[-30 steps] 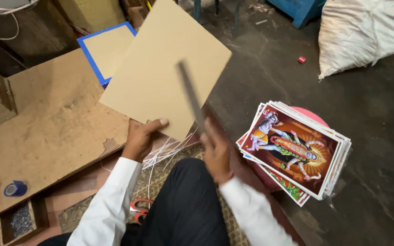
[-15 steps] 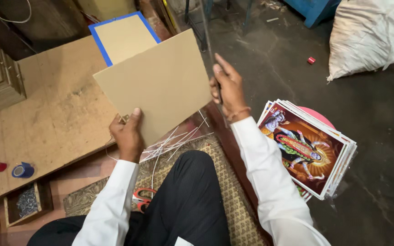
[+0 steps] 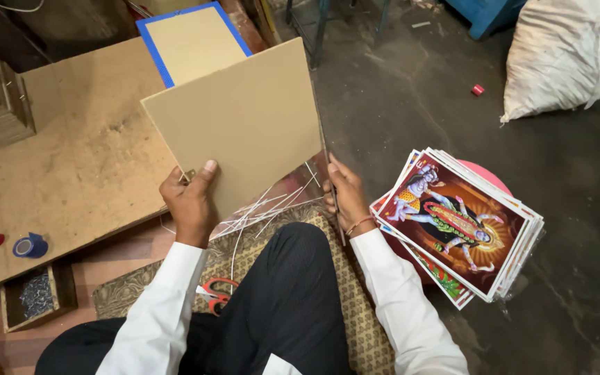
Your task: The person sits on the floor and assembles picture frames by applying blue patterned tape to the edges of printed images mounted on cardboard. They use scissors to trim excess tape and plastic film, then stack the finished frames.
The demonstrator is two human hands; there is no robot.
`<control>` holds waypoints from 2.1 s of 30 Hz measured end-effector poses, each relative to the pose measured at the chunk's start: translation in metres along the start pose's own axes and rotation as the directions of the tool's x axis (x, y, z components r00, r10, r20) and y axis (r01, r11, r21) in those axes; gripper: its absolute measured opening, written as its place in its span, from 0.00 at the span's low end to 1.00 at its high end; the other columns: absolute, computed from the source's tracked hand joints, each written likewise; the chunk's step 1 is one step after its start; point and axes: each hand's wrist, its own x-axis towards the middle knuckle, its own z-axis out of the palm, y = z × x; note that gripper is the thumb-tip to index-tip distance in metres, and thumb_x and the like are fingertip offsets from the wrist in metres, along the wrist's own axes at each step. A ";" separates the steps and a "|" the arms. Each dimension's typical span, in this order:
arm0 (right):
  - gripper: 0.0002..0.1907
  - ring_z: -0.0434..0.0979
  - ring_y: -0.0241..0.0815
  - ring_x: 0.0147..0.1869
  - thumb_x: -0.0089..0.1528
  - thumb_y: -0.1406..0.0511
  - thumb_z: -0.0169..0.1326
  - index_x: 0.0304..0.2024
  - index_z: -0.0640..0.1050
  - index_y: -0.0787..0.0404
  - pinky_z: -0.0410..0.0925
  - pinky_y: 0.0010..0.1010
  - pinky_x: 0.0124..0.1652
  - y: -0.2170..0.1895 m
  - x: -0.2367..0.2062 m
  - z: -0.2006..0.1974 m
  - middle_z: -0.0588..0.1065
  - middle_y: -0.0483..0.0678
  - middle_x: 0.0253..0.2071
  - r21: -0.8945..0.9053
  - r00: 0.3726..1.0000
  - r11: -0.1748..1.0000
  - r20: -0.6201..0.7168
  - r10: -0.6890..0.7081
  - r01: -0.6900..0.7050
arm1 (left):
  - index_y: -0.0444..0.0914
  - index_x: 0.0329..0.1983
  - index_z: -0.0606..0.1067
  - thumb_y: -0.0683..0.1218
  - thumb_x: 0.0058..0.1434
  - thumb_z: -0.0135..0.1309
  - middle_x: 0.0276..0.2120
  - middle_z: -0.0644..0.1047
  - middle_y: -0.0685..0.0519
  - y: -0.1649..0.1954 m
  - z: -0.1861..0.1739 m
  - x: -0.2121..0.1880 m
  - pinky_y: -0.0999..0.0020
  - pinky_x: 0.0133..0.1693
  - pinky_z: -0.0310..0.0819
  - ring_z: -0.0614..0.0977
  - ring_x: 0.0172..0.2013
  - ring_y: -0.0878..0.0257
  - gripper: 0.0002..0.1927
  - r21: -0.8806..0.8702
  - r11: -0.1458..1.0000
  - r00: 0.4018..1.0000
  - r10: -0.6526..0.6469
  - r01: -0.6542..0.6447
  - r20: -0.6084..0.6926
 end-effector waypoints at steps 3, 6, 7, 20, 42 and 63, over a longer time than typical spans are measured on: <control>0.29 0.62 0.28 0.19 0.70 0.57 0.48 0.74 0.64 0.50 0.55 0.21 0.17 -0.009 0.006 -0.002 0.69 0.40 0.26 0.107 0.997 0.993 0.059 -0.054 0.047 | 0.30 0.41 0.79 0.38 0.63 0.61 0.34 0.80 0.55 -0.003 0.005 -0.008 0.74 0.38 0.75 0.78 0.33 0.69 0.06 0.103 0.994 0.999 -0.046 0.042 0.030; 0.29 0.62 0.27 0.20 0.71 0.56 0.48 0.74 0.65 0.51 0.55 0.20 0.16 -0.040 0.037 0.009 0.69 0.39 0.27 0.148 0.979 0.978 0.122 -0.164 0.145 | 0.29 0.41 0.79 0.39 0.63 0.61 0.33 0.80 0.54 -0.003 0.011 -0.020 0.73 0.37 0.75 0.78 0.32 0.69 0.07 0.228 0.972 0.996 -0.068 0.055 0.050; 0.29 0.62 0.27 0.19 0.70 0.57 0.49 0.74 0.65 0.50 0.55 0.20 0.16 -0.052 0.052 0.014 0.69 0.39 0.26 0.129 0.982 0.980 0.088 -0.165 0.153 | 0.29 0.42 0.79 0.38 0.63 0.61 0.34 0.81 0.54 -0.002 0.013 -0.023 0.74 0.38 0.75 0.78 0.33 0.69 0.07 0.212 0.976 0.997 -0.059 0.045 0.058; 0.27 0.62 0.30 0.19 0.70 0.59 0.49 0.72 0.67 0.49 0.56 0.23 0.18 0.056 0.022 -0.040 0.68 0.42 0.23 0.124 0.956 0.986 -0.257 0.140 -0.111 | 0.30 0.43 0.78 0.38 0.64 0.62 0.35 0.80 0.54 0.013 0.011 -0.003 0.73 0.37 0.75 0.78 0.33 0.69 0.08 0.040 0.998 0.998 -0.056 0.055 0.011; 0.28 0.65 0.40 0.25 0.69 0.59 0.52 0.72 0.70 0.56 0.59 0.32 0.24 -0.072 0.042 0.027 0.74 0.53 0.33 -0.364 0.861 0.821 -0.090 -0.501 0.439 | 0.30 0.44 0.80 0.41 0.62 0.61 0.34 0.83 0.54 0.012 0.033 -0.023 0.73 0.37 0.77 0.81 0.33 0.69 0.10 0.182 0.980 0.984 -0.105 0.078 0.142; 0.28 0.62 0.27 0.19 0.69 0.57 0.48 0.73 0.66 0.50 0.55 0.21 0.17 0.039 0.001 -0.034 0.68 0.39 0.25 0.112 0.997 0.992 -0.057 0.061 -0.054 | 0.29 0.43 0.79 0.38 0.64 0.62 0.35 0.81 0.55 0.003 0.023 -0.006 0.74 0.38 0.75 0.78 0.34 0.70 0.07 0.115 0.992 0.996 -0.057 0.050 0.066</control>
